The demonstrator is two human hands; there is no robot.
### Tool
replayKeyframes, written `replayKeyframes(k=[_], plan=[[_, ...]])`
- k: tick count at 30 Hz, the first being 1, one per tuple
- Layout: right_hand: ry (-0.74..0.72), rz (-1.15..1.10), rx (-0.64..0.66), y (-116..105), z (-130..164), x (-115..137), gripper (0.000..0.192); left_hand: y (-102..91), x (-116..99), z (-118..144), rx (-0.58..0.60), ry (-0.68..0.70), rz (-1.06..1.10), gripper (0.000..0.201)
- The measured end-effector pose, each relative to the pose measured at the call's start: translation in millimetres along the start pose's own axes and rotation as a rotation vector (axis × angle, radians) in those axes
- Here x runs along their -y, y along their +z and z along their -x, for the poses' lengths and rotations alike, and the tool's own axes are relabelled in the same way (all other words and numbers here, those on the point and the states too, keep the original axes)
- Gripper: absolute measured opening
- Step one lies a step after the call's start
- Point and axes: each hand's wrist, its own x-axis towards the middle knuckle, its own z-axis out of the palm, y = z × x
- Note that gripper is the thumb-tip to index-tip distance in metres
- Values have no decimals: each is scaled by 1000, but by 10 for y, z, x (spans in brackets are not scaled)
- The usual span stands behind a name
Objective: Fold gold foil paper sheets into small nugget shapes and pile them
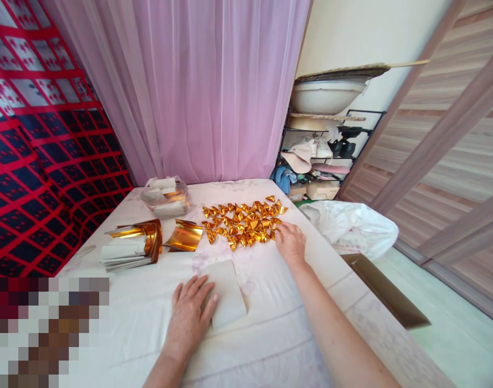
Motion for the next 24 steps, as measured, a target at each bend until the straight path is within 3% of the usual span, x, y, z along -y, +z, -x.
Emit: replayKeyframes(k=[6, 13, 20, 24], plan=[[-2, 47, 175, -31, -469, -65, 28, -8, 9, 9, -9, 6, -12, 28], [47, 73, 373, 61, -739, -157, 32, -37, 0, 0, -1, 4, -9, 28], [188, 57, 417, 107, -907, -262, 38, -29, -1, -3, -9, 2, -9, 28], [220, 82, 372, 97, -907, -299, 37, -26, -4, -1, -17, 3, -8, 28]])
